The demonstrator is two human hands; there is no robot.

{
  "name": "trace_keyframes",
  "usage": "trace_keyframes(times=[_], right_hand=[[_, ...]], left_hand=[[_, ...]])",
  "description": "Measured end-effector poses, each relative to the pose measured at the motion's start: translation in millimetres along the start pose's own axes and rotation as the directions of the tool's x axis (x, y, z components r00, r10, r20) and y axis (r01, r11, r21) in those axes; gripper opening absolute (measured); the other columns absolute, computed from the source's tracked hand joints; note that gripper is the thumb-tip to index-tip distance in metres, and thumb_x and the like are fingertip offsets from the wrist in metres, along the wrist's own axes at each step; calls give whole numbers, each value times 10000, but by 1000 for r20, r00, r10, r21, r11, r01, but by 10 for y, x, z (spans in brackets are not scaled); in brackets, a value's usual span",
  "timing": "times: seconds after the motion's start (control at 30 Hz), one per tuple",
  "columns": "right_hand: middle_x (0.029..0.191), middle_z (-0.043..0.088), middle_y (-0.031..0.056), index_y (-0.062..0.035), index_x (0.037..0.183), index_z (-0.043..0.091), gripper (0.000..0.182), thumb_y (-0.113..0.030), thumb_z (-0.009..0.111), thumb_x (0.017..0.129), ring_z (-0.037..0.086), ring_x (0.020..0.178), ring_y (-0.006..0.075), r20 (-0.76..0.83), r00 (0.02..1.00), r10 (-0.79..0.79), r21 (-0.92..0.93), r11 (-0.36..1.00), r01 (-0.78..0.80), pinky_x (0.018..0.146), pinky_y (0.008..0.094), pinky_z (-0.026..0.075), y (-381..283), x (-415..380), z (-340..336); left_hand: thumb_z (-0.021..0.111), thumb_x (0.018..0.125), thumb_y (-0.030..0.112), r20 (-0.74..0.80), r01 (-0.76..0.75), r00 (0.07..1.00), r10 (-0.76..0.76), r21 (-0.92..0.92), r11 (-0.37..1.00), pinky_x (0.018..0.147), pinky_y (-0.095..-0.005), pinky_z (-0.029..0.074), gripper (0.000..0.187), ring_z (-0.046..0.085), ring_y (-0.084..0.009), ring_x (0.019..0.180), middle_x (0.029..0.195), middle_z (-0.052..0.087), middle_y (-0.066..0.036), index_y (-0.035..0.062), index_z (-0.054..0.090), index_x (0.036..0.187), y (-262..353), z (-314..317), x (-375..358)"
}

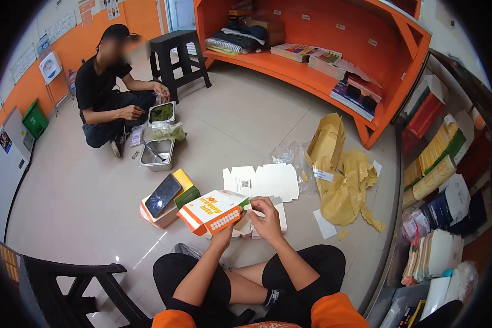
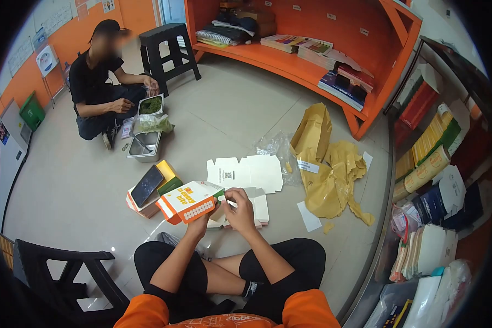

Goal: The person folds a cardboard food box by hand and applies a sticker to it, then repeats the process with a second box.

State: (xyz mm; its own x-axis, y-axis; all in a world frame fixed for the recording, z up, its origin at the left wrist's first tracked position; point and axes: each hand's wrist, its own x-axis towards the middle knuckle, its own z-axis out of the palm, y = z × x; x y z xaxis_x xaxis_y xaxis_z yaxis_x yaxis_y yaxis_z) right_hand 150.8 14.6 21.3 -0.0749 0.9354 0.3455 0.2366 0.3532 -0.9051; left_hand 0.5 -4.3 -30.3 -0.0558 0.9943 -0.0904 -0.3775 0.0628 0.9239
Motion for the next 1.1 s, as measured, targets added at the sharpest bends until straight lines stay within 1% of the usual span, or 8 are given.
trace_keyframes(times=[0.3,0.47,0.6,0.73,0.83,0.93,1.07,1.1], right_hand=[[1050,552,105,49,841,570,89,-16,630,835,656,875,193,-29,999,20,-85,996,-23,719,291,587,-242,8,-10],[1034,543,97,46,822,557,87,-7,626,831,646,879,195,-68,998,2,-116,993,-10,700,295,597,-231,2,23],[1035,541,100,50,829,560,80,17,632,817,641,910,207,12,998,-58,-183,981,60,700,295,602,-193,8,-10],[1039,576,110,50,864,582,80,30,640,813,650,912,219,37,997,-65,-212,975,71,707,300,605,-131,-3,-6],[1032,613,116,37,893,605,79,25,636,821,662,880,225,-79,997,19,-49,999,-23,711,307,606,-225,-54,71],[1009,637,109,23,908,620,80,21,627,828,674,885,237,-72,996,52,-10,999,-53,711,311,606,-232,-65,64],[1090,605,109,22,912,627,81,35,603,836,652,971,236,-49,999,1,-58,998,-4,738,310,599,-245,-65,73],[1111,594,109,22,914,629,86,41,594,837,645,990,236,-37,999,-4,-52,999,2,756,311,595,-273,-68,56]], left_hand=[[634,914,194,68,109,993,-92,-325,939,1033,-367,431,496,495,-200,1202,1320,480,-101,67,421,1344,22,-17,3],[623,923,243,66,-39,997,27,196,980,1034,-337,393,537,457,-185,1236,1356,459,-102,53,403,1374,-83,-90,-19],[631,916,185,7,-12,1000,12,62,998,983,-323,445,433,541,-170,1144,1215,579,-90,38,492,1299,-432,-264,91],[613,920,128,62,-141,990,128,310,940,975,-335,472,371,579,-188,1091,1223,568,-111,-12,513,1248,-337,-247,71],[597,928,128,38,-127,985,167,815,565,992,-357,454,378,567,-225,1111,1244,555,-134,-19,502,1262,97,-21,-154],[581,939,175,70,-96,994,80,267,959,1005,-374,416,387,526,-244,1161,1264,547,-144,8,506,1280,-187,-188,-6],[601,931,216,119,-263,961,251,684,681,975,-355,421,392,523,-234,1154,1253,560,-137,25,532,1266,-272,-232,-43],[604,929,217,111,-230,972,207,633,739,974,-354,422,399,522,-234,1156,1259,555,-136,27,527,1271,-227,-208,-49]])
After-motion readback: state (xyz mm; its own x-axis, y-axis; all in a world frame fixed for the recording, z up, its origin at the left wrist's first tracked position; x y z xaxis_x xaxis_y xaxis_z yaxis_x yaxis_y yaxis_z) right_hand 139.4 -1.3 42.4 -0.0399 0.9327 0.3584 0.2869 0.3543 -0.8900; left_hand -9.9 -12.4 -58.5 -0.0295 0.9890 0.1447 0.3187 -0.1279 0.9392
